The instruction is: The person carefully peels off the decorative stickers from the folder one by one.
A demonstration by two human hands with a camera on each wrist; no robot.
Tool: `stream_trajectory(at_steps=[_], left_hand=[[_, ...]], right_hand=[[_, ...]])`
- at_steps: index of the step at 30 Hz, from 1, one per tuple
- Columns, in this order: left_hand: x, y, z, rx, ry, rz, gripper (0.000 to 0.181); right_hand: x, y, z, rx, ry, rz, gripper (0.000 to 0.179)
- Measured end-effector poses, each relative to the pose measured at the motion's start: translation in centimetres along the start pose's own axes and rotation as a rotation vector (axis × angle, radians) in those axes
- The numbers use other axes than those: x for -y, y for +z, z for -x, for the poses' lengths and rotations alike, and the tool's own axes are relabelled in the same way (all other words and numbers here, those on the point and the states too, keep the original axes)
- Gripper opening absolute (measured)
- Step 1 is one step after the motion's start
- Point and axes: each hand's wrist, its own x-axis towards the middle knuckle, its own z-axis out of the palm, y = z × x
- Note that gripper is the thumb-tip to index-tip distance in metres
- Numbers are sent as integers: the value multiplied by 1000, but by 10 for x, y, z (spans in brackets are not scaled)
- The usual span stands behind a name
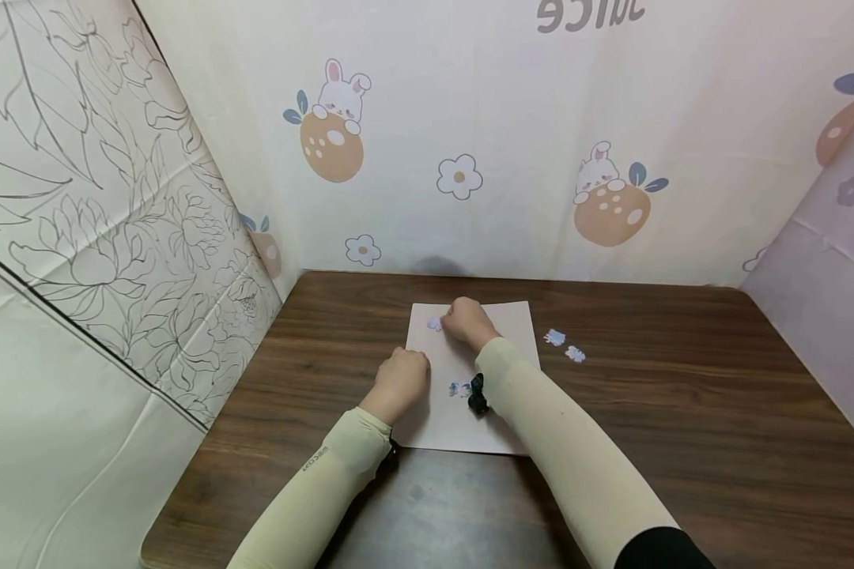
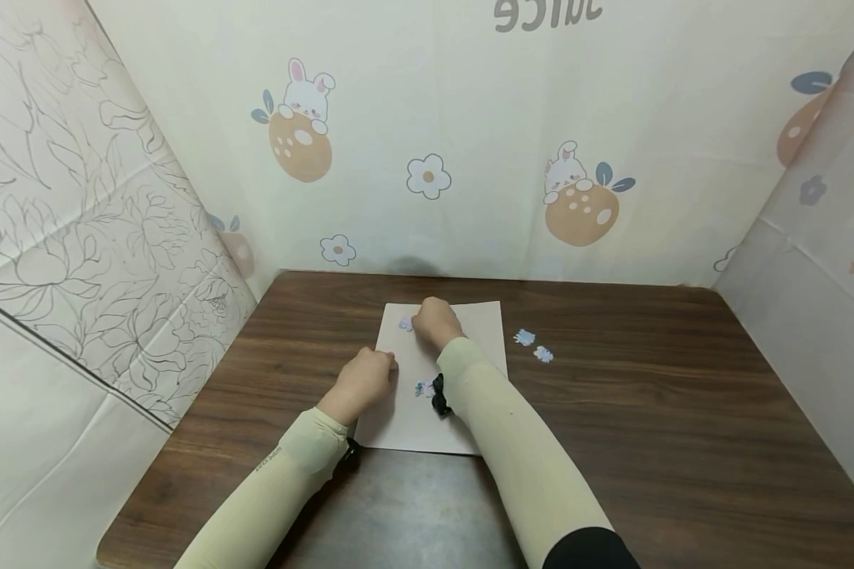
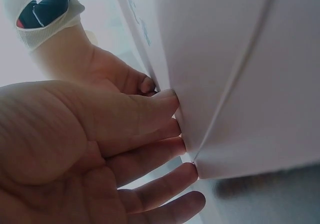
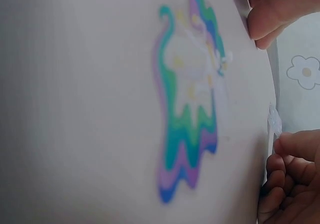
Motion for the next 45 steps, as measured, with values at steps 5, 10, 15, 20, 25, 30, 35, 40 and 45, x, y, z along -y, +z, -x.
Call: stream_trajectory(at_steps=[5, 10, 15, 20, 25, 30, 35, 40, 45], left_hand=[[-2, 0, 0, 12, 2, -3, 21], [-3, 0, -1, 11, 4, -2, 20], [-4, 3, -2, 10, 8, -7, 20], [-4, 3, -1, 11, 17, -8, 21], [-3, 3, -1, 2, 17, 7, 22], [-2, 2, 0, 5, 9, 20, 23], [-2, 1, 0, 12, 1, 29, 23], [1, 2, 0, 12, -5, 42, 22], [3, 2, 0, 3, -12, 61, 19]], right_hand=[[-2, -2, 3, 5, -1, -5, 43], [-6, -4, 4, 0, -9, -21, 43], [-8, -6, 8, -1, -7, -35, 43], [-11, -10, 12, -13, 13, -10, 42], [-14, -13, 13, -19, 16, -5, 43], [-17, -15, 14, -12, 39, -18, 43], [-20, -16, 14, -13, 40, -11, 43], [-21, -15, 15, -16, 30, 13, 42], [-21, -17, 15, -10, 22, 11, 43]])
